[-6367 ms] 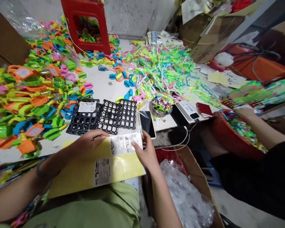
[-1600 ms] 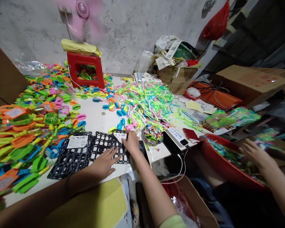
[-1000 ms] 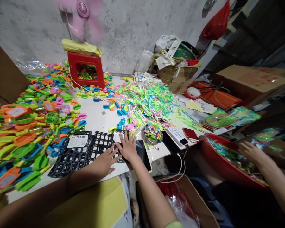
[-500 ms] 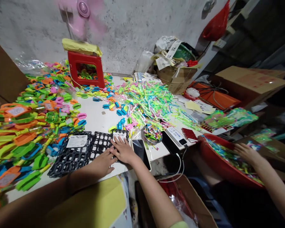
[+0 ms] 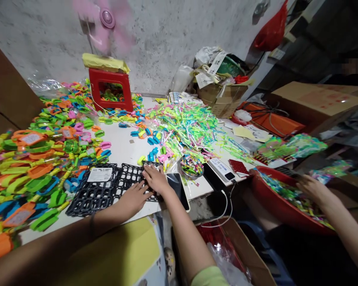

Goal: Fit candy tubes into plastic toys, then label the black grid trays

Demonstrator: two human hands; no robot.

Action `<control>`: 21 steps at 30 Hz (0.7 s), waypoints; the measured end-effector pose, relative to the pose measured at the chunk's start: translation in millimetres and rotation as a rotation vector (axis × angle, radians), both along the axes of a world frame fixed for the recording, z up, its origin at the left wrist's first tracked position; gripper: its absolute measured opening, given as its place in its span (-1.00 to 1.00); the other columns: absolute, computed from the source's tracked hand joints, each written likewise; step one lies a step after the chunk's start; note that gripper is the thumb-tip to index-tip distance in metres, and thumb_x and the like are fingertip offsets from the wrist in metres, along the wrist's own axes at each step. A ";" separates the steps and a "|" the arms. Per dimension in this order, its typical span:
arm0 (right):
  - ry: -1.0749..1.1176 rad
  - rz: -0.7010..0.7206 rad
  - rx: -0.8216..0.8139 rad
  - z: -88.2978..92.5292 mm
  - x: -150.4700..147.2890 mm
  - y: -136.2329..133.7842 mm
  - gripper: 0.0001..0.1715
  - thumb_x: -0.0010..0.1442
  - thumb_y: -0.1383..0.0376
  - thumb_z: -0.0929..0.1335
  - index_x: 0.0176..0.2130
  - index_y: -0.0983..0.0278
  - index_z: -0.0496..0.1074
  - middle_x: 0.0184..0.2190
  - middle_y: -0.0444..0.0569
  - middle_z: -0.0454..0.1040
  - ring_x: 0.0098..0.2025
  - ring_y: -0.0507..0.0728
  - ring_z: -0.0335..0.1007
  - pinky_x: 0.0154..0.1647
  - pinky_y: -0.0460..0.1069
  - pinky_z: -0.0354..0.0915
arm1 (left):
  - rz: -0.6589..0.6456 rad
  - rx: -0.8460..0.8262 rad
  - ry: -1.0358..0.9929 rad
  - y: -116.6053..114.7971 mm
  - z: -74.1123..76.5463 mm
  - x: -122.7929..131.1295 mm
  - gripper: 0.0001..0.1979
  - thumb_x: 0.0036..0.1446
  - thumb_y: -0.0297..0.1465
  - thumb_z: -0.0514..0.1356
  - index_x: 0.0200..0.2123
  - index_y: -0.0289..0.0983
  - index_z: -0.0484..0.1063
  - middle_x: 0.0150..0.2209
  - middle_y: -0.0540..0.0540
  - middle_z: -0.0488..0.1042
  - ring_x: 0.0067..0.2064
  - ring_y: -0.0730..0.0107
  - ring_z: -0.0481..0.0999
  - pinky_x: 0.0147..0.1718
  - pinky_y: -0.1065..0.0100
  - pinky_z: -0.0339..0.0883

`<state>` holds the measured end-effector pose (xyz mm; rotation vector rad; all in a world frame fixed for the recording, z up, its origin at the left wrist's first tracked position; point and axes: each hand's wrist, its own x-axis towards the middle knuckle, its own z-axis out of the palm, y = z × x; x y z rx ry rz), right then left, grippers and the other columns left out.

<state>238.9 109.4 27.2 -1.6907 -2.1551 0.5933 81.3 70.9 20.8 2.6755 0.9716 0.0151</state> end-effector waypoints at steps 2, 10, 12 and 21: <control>0.043 -0.083 0.057 2.2 7.0 -10.0 -0.42 0.39 0.03 0.08 0.27 0.13 0.22 0.31 -0.02 0.19 0.40 0.20 -0.08 0.39 0.32 -0.34 | 0.011 0.011 -0.020 -1.3 2.3 3.3 -0.54 0.21 -0.58 0.01 0.14 -0.22 0.37 0.21 -0.30 0.32 0.29 -0.07 0.21 0.23 -0.11 0.04; 0.467 -0.441 0.393 -12.2 35.9 -98.2 -0.50 0.30 0.02 0.24 0.09 0.23 0.37 0.16 0.15 0.35 0.23 0.26 0.23 0.27 0.26 0.13 | -0.010 -0.149 -0.294 -18.9 55.6 -19.9 -0.61 0.20 -0.53 0.07 0.07 -0.18 0.40 0.22 -0.15 0.29 0.26 0.17 0.21 0.25 0.18 0.12; 0.579 -0.516 0.370 -13.4 30.8 -114.7 -0.46 0.36 0.03 0.14 0.20 0.20 0.25 0.22 0.14 0.29 0.25 0.24 0.22 0.24 0.26 0.18 | 0.035 -0.265 -0.450 -29.1 69.9 -38.7 -0.63 0.18 -0.51 0.08 0.04 -0.17 0.40 0.21 -0.12 0.29 0.27 0.21 0.20 0.28 0.20 0.08; 0.085 -0.041 0.166 5.5 -53.1 -114.7 -0.37 0.18 0.04 0.38 0.20 0.07 0.29 0.32 0.04 0.13 0.34 0.36 0.03 0.32 0.35 0.00 | 0.784 -0.640 -1.226 -64.7 29.2 -133.5 -0.35 0.34 -0.21 -0.09 0.36 -0.01 -0.41 0.36 -0.15 0.09 0.36 0.24 0.13 0.28 0.20 0.16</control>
